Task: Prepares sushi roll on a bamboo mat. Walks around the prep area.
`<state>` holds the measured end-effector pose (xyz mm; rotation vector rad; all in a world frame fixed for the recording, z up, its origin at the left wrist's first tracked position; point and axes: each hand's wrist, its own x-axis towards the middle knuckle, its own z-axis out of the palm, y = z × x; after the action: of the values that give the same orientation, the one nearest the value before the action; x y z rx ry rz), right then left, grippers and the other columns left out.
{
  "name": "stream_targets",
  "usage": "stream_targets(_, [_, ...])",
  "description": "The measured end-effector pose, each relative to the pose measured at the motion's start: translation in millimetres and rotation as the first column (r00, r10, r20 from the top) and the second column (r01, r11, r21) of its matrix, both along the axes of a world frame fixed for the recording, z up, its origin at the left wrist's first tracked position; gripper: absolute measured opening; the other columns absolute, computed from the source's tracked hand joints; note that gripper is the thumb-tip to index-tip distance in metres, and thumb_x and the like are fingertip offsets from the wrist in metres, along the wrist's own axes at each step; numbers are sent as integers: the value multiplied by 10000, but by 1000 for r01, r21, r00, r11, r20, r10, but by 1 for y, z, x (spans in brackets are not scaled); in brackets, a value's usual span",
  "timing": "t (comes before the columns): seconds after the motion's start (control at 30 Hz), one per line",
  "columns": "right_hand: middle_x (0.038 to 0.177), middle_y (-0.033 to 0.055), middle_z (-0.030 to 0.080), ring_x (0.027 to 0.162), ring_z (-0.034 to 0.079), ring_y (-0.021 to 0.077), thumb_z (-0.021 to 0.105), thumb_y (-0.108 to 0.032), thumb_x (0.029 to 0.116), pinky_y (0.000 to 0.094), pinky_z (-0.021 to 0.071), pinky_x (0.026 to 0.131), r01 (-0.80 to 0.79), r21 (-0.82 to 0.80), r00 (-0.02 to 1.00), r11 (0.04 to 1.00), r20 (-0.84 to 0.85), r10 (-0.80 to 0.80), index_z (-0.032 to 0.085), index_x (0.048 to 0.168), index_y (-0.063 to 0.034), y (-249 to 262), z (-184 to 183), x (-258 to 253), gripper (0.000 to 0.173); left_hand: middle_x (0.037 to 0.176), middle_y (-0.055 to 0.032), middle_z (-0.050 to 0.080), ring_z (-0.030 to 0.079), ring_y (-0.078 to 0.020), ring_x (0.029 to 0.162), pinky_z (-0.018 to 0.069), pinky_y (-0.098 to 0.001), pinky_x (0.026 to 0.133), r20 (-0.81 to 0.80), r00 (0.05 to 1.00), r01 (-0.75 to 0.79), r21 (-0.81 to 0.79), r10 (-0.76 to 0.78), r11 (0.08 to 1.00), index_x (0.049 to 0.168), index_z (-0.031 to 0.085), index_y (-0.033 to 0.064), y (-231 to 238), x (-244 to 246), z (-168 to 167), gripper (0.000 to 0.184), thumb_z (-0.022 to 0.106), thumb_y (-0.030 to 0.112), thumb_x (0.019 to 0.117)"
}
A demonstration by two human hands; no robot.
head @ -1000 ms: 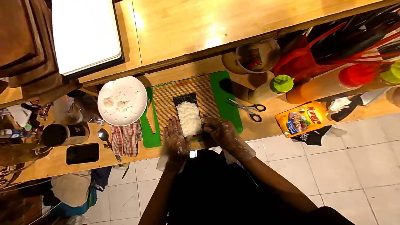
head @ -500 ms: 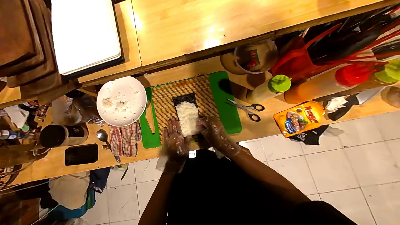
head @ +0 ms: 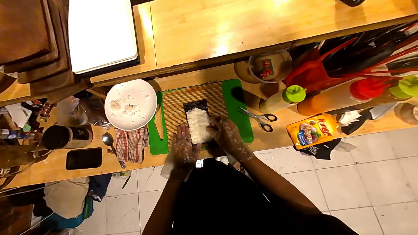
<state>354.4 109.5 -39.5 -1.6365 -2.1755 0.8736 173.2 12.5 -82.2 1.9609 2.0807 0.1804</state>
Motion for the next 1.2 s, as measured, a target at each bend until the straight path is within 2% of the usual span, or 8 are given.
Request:
stream_targets(0.13, [1056, 157, 709, 986, 703, 307, 690, -213, 970, 499, 587, 881, -16, -3, 1000, 1000, -26, 16, 744, 1112, -58, 3, -16, -6, 217, 1678, -189, 233, 194, -316, 1568, 180, -561, 1252, -18, 1000, 7, 26, -6, 1000, 1580, 311, -25, -1, -1, -4, 875, 392, 615, 988])
stream_targets(0.23, [1085, 147, 722, 1002, 708, 305, 694, -219, 967, 509, 583, 895, -17, -60, 1000, 998, -4, 17, 751, 1134, -72, 7, -4, -7, 230, 1674, -185, 248, 204, -313, 1566, 187, -559, 1251, -4, 1000, 4, 45, -4, 999, 1579, 319, -20, -1, -1, -3, 864, 405, 604, 988])
stream_targets(0.37, [1038, 157, 719, 969, 710, 308, 695, -195, 965, 505, 592, 878, -30, -10, 999, 1000, -39, 29, 749, 1078, -49, 13, -13, -5, 193, 1664, -195, 269, 228, -314, 1559, 203, -561, 1245, -15, 1000, 5, 82, -4, 997, 1570, 335, -24, -2, -1, -8, 861, 394, 606, 987])
stream_targets(0.53, [1053, 123, 730, 955, 707, 250, 651, -185, 999, 497, 581, 885, -30, -196, 989, 980, -147, 1, 735, 1110, -81, 39, 5, 14, 174, 1666, -201, 259, 211, -318, 1564, 186, -567, 1249, -4, 1000, 12, 70, -12, 997, 1577, 317, -27, -2, -2, -7, 877, 378, 621, 990])
stream_targets(0.67, [1065, 143, 718, 1002, 695, 284, 725, -175, 942, 505, 571, 917, -57, -79, 991, 995, -124, 47, 740, 1108, -67, 31, -4, 4, 198, 1659, -194, 284, 234, -318, 1558, 198, -572, 1246, 15, 1000, -1, 129, -1, 992, 1566, 347, -24, -4, -1, -14, 854, 405, 602, 989])
stream_targets(0.83, [1020, 158, 707, 977, 692, 302, 691, -158, 964, 508, 577, 881, -81, -42, 993, 996, -90, 77, 731, 1053, -46, 28, -11, -3, 149, 1670, -193, 254, 206, -315, 1566, 178, -568, 1250, -3, 1000, 2, 65, -2, 998, 1579, 314, -25, -3, -1, -10, 877, 401, 614, 983])
stream_targets(1.07, [1033, 126, 721, 946, 699, 264, 642, -188, 1008, 501, 579, 871, -83, -175, 987, 981, -150, 56, 734, 1092, -78, 41, -1, 5, 166, 1666, -197, 261, 207, -323, 1565, 173, -566, 1257, 6, 1000, 0, 79, -1, 997, 1577, 317, -27, -2, -1, -8, 860, 375, 604, 995])
stream_targets(1.2, [1086, 91, 734, 1004, 705, 232, 686, -194, 975, 478, 576, 922, -94, -140, 992, 986, -98, 81, 750, 1148, -134, 38, 5, 21, 193, 1677, -187, 239, 182, -309, 1572, 159, -552, 1261, 34, 999, -6, 47, 4, 999, 1591, 290, -14, -1, -1, -4, 853, 383, 593, 999])
